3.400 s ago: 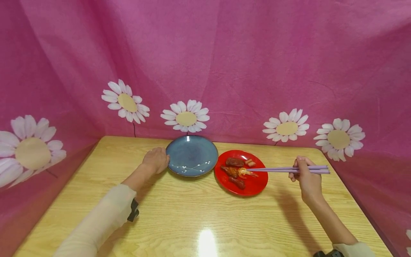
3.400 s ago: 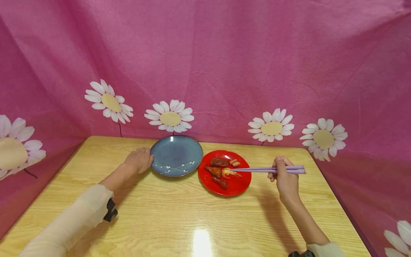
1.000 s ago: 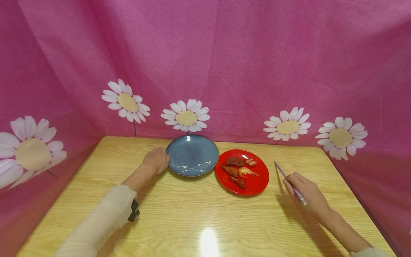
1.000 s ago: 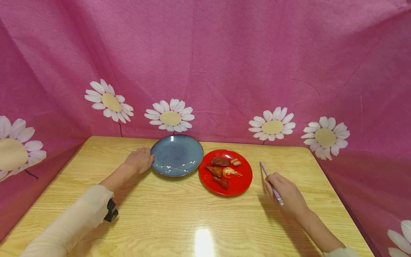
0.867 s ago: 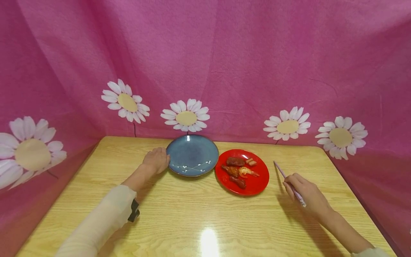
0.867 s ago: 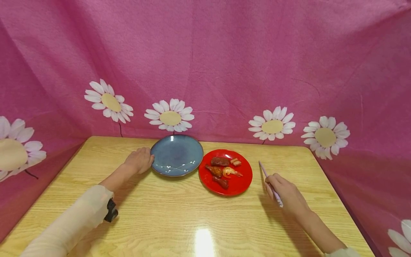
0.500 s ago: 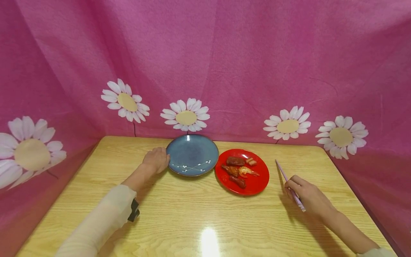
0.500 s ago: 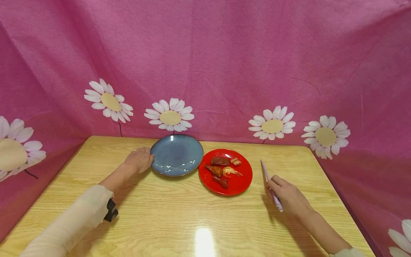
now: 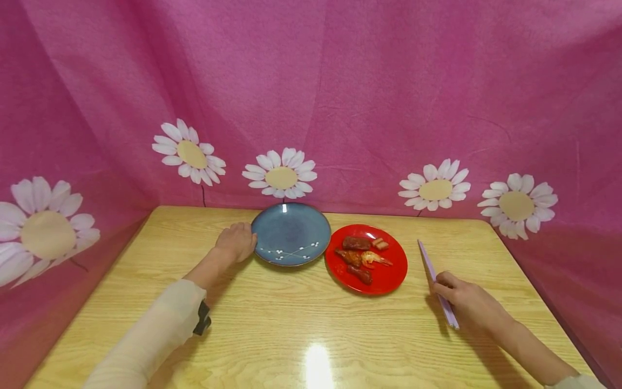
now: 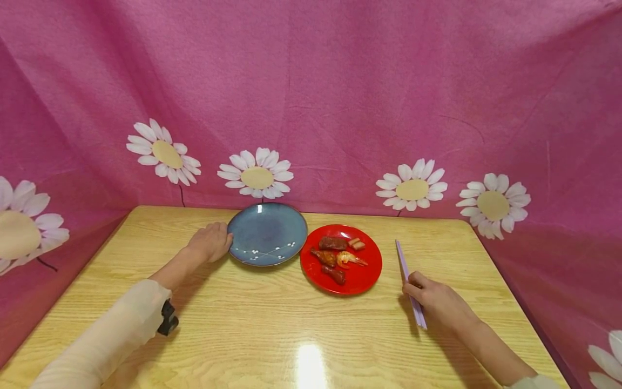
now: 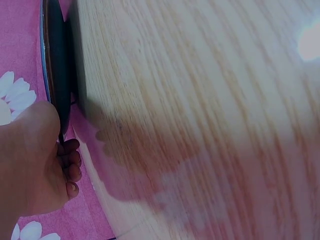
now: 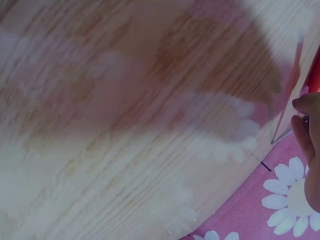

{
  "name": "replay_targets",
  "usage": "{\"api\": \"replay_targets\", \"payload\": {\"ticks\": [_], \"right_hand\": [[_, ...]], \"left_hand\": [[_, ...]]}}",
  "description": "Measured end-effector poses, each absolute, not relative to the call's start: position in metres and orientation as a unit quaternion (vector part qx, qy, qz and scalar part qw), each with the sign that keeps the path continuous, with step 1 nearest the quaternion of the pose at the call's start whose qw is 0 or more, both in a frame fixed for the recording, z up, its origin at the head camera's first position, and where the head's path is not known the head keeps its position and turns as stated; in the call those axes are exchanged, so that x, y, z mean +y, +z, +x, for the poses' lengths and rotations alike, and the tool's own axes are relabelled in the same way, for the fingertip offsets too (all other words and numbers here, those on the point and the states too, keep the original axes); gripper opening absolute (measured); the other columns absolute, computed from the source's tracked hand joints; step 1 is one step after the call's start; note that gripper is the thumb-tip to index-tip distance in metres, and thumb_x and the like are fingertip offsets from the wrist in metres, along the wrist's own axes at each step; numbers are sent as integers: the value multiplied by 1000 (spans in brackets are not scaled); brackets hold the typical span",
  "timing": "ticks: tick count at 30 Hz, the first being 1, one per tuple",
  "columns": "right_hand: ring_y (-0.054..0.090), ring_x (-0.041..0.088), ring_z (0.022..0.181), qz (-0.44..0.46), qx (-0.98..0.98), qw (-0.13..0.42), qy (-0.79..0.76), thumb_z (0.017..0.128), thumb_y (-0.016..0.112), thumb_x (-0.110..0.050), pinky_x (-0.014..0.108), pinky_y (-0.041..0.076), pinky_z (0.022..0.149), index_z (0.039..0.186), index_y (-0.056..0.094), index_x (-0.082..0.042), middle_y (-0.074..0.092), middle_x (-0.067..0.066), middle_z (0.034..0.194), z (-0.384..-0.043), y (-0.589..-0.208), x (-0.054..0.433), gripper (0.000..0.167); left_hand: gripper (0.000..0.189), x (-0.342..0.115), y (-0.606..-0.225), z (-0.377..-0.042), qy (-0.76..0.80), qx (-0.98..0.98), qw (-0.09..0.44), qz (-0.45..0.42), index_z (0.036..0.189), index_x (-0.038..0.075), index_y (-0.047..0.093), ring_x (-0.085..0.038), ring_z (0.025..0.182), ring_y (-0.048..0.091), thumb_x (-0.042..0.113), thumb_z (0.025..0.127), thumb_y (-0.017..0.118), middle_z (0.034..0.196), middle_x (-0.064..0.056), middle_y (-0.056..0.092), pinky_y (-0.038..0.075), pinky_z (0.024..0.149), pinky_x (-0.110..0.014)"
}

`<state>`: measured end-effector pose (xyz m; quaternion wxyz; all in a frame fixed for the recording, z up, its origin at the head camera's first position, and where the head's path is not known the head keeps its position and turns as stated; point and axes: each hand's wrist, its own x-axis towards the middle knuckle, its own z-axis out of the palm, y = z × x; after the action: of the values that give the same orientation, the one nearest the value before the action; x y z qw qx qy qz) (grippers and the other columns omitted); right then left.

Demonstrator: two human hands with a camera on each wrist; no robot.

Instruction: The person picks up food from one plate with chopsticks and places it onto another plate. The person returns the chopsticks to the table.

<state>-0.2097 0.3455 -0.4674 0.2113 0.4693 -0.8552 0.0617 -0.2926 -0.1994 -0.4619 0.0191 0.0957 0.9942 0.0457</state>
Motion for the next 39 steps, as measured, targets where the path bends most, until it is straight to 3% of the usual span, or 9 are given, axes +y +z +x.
{"api": "replay_targets", "payload": {"ticks": [6, 11, 14, 16, 21, 24, 27, 31, 39], "right_hand": [[53, 10, 75, 485, -852, 195, 31, 110, 6, -28, 22, 50, 56, 100, 70, -8, 53, 4, 101, -210, -471, 350, 68], [56, 14, 77, 483, -856, 183, 4, 93, 55, 8, 26, 53, 56, 101, 69, -6, 54, 8, 103, -209, -473, 352, 21], [58, 17, 78, 484, -857, 178, -4, 72, 67, 15, 29, 55, 56, 101, 67, -4, 54, 11, 104, -209, -474, 352, 35], [58, 17, 77, 486, -854, 185, -9, 92, 56, 10, 28, 55, 55, 100, 67, -4, 54, 11, 102, -209, -475, 352, 19], [56, 13, 72, 488, -851, 194, 2, 110, 10, -20, 26, 52, 52, 98, 66, -6, 54, 8, 99, -208, -478, 351, 59], [54, 12, 71, 483, -856, 184, 11, 101, 47, 2, 25, 51, 50, 99, 64, -8, 53, 7, 99, -207, -478, 351, 20], [52, 11, 72, 474, -862, 178, 10, 70, 69, 14, 25, 50, 49, 99, 62, -9, 53, 7, 100, -205, -479, 351, 38], [53, 11, 71, 466, -867, 178, 6, 64, 75, 15, 26, 51, 49, 100, 63, -10, 53, 6, 100, -203, -480, 351, 45], [50, 10, 68, 465, -863, 197, -2, 103, 33, -1, 26, 48, 46, 100, 62, -11, 52, 5, 98, -204, -482, 352, 30]], "left_hand": [[40, -199, -461, -292, 43, 994, 16, 98, 113, -14, 51, -42, 111, 54, 23, 104, 39, 110, -27, 57, 45, 95, -54], [40, -199, -460, -292, 42, 994, 15, 97, 112, -13, 52, -42, 111, 54, 24, 104, 39, 110, -27, 57, 45, 94, -54], [40, -198, -459, -292, 42, 994, 17, 95, 113, -13, 52, -42, 111, 54, 24, 104, 39, 110, -27, 57, 45, 95, -54], [40, -198, -459, -291, 41, 994, 18, 95, 113, -13, 52, -42, 111, 54, 24, 104, 39, 111, -27, 58, 44, 95, -54], [41, -198, -459, -291, 38, 994, 17, 96, 114, -14, 52, -43, 113, 54, 23, 105, 38, 112, -27, 57, 44, 96, -54], [41, -198, -459, -291, 39, 994, 19, 95, 115, -14, 52, -42, 114, 53, 24, 105, 38, 113, -27, 57, 43, 96, -54], [41, -198, -460, -291, 38, 995, 19, 95, 116, -14, 52, -42, 114, 53, 24, 105, 38, 113, -27, 57, 43, 97, -53], [40, -199, -462, -292, 35, 995, 18, 96, 114, -13, 52, -42, 112, 54, 24, 105, 39, 111, -27, 57, 44, 95, -53], [41, -200, -463, -294, 33, 995, 22, 96, 115, -13, 52, -41, 113, 53, 24, 105, 39, 112, -26, 57, 44, 96, -53]]}}
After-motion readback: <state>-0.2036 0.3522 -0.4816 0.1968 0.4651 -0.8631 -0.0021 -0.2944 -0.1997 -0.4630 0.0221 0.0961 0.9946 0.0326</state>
